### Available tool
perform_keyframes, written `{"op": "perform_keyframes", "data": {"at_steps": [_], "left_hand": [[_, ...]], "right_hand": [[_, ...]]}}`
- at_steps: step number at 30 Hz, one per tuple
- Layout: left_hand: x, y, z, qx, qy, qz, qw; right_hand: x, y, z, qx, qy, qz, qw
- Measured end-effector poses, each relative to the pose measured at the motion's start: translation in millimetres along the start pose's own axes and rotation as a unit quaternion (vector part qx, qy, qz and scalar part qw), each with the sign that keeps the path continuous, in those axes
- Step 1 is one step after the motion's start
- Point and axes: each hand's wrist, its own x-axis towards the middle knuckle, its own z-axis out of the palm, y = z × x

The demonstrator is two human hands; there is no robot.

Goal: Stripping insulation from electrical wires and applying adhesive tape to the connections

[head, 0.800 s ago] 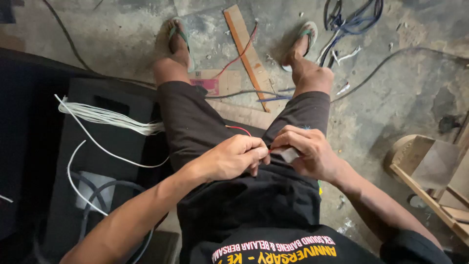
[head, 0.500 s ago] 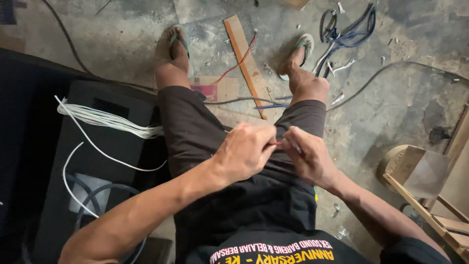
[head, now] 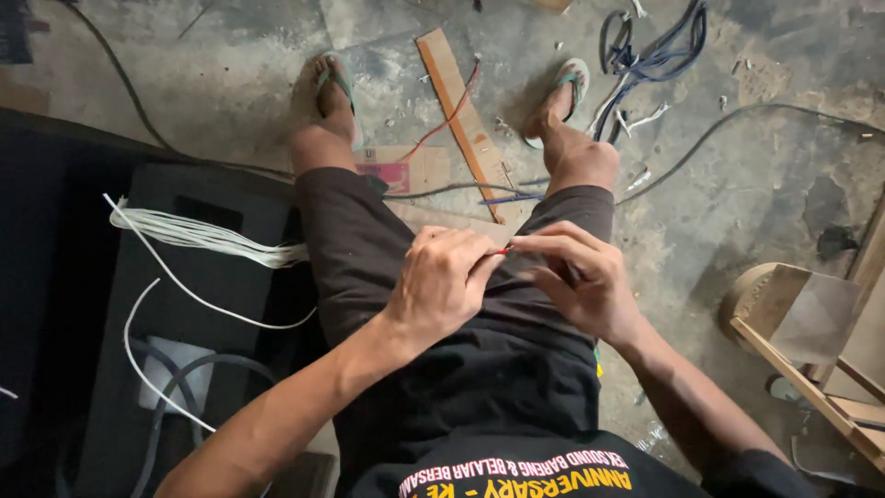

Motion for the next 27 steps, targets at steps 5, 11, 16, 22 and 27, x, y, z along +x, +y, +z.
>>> {"op": "perform_keyframes", "data": {"at_steps": [5, 11, 16, 22, 27], "left_hand": [[1.9, 0.2, -2.8, -0.037, -0.052, -0.011, 0.998], [11.3, -1.2, 5.5, -0.076, -0.053, 0.001, 0.996], [8.6, 10.5, 27.8, -0.040, 0.037, -0.015, 0.998], [-1.2, 21.5, 51.6, 0.126, 0.151, 0.068, 0.978], [-3.3, 6.3, 65.6, 0.177, 0.117, 0.132, 0.968]], "right_hand": [[15.1, 3.5, -6.1, -0.016, -0.045, -0.032, 0.998], [19.2, 13.4, -5.0, -0.065, -0.040, -0.027, 0.997], [8.4, 7.1, -2.7, -0.078, -0.074, -0.011, 0.994], [-32.5, 51.9, 1.0, -0.162, -0.031, 0.061, 0.984], [-46.5, 70.9, -7.3, -0.132, -0.081, 0.189, 0.970]]}}
